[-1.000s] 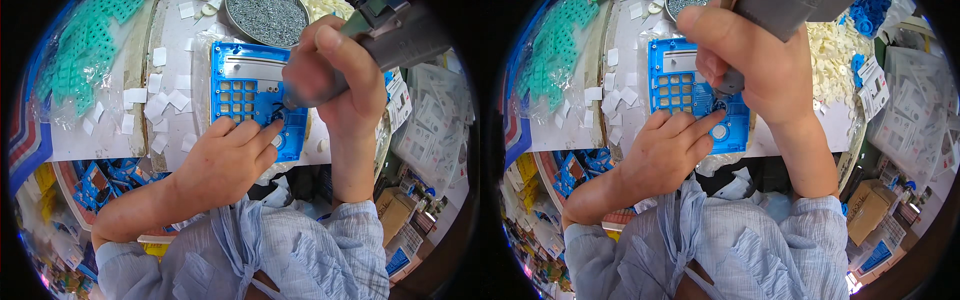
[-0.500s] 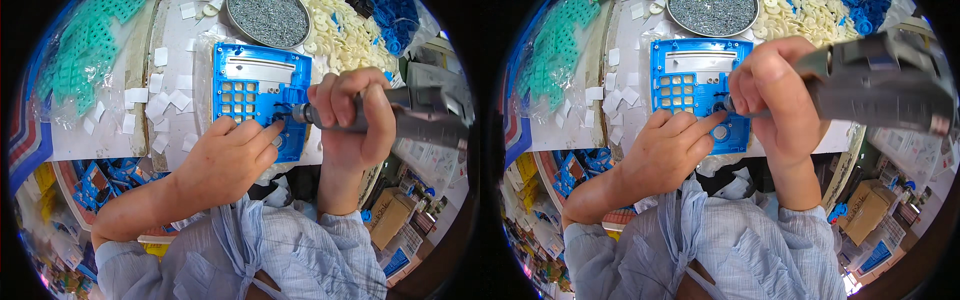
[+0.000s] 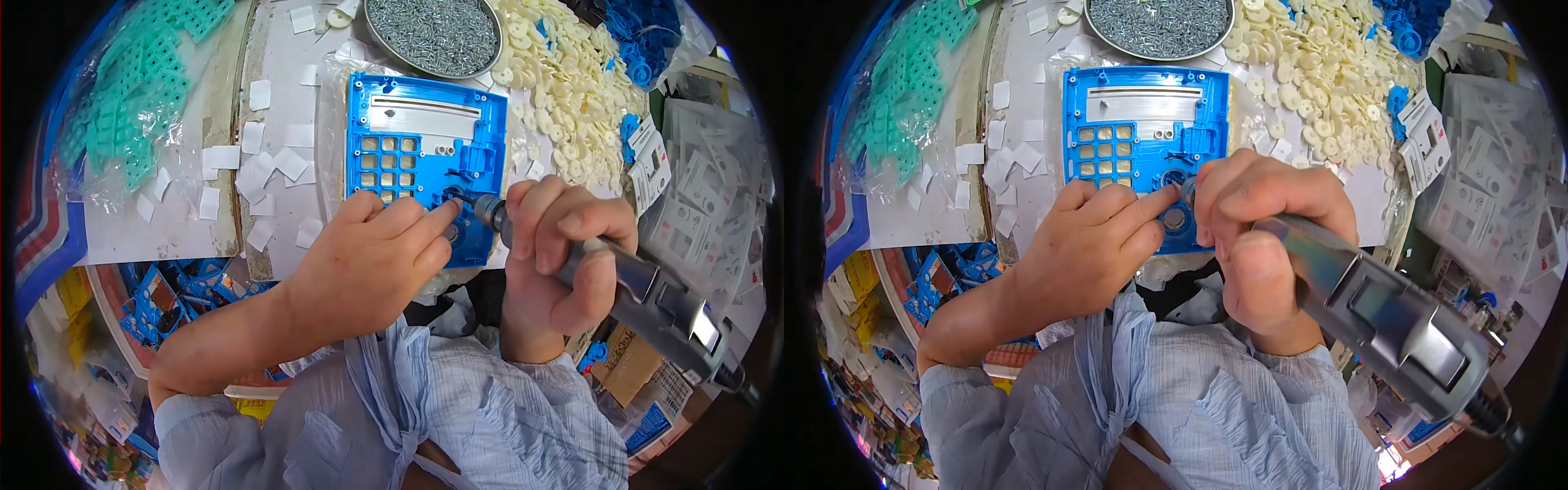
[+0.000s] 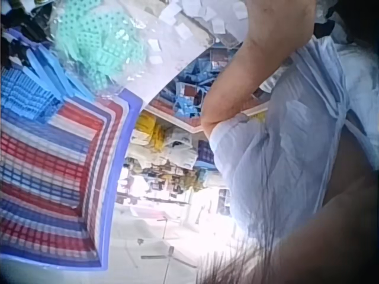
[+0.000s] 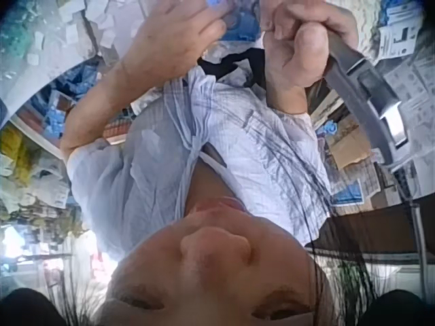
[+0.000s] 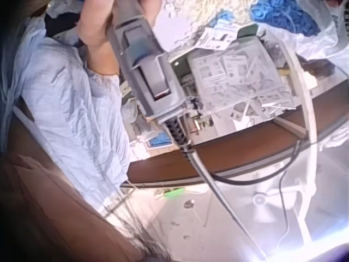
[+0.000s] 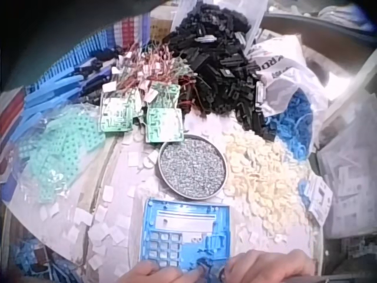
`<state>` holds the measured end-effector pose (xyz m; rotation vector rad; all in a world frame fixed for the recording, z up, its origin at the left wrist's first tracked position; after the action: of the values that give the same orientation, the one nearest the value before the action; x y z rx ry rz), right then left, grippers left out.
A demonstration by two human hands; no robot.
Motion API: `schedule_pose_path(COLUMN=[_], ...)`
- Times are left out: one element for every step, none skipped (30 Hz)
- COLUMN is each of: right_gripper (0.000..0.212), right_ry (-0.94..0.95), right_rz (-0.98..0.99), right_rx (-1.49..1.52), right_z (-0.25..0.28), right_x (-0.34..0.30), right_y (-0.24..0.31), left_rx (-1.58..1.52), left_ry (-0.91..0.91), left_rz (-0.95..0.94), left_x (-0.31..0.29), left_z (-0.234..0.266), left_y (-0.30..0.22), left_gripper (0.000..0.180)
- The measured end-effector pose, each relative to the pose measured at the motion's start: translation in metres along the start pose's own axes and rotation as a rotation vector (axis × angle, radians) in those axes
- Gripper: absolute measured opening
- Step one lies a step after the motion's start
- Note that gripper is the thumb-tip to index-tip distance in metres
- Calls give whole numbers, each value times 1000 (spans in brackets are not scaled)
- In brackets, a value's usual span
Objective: Assembling the internal components and casing of a blue electronic device using an electric screwdriver.
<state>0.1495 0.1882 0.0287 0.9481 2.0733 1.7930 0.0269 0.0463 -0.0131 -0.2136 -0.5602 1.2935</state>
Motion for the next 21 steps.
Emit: schedule_pose_path(right_gripper=[30,30,30,30,30,30,30,30,30,29,29,29,28,28,28,28,29,28,26,25,23], right_ry=[18,23,26,29,33,35,38,41,46,51,56,63,51,40,9,-12,-34,-44,-39,-33,-34], right_rz=[26,51,62,73,85,93,98,104,106,110,113,118,108,97,73,56,38,26,-1,-29,-68], right_rx=[1,-5,-9,-14,-19,-18,-18,-18,-19,-22,-25,-35,-56,-77,-109,-127,-146,-150,-141,-131,-135], right_z=[1,0,0,0,0,0,1,1,1,2,3,3,2,1,-3,-5,-8,-10,-10,-11,-10], right_x=[-2,-3,-5,-6,-8,-9,-10,-11,-12,-13,-14,-15,-15,-16,-18,-17,-16,-12,-6,0,9], right_y=[-1,-2,-2,-2,-2,-3,-3,-4,-5,-5,-6,-6,-4,-3,-1,0,1,2,3,4,7], left_rx=[-5,-5,-5,-6,-5,-4,-2,0,1,3,4,3,2,-4,-7,-10,-12,-13,-14,-7,-9], left_ry=[-10,-5,0,4,4,5,6,9,12,15,18,18,19,17,17,16,18,18,18,21,22], left_rz=[-1,1,3,6,7,6,5,3,2,1,2,2,2,1,0,-2,-3,-1,0,-1,-9], left_x=[0,0,-1,-1,-1,-1,0,0,0,0,0,0,0,0,0,0,0,0,-1,-1,0], left_z=[0,0,0,0,0,0,0,0,1,1,1,2,2,2,2,2,1,1,1,2,3], left_y=[0,0,0,0,-1,-1,0,0,0,0,0,0,0,-1,0,0,0,0,0,0,1], left_gripper=[17,17,17,17,17,17,17,17,17,17,17,17,17,17,17,17,17,17,17,17,17])
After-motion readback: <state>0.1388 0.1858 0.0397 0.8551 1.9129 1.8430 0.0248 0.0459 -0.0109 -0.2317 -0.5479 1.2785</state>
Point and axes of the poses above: each hand's wrist, its own x-axis towards the middle knuckle, its own z-axis out of the back of the hand, y = z × x, the point moved 1 cm from there along x, towards the middle knuckle, and after that the axes turned 6 degrees about -z, right-handed, at the moved point
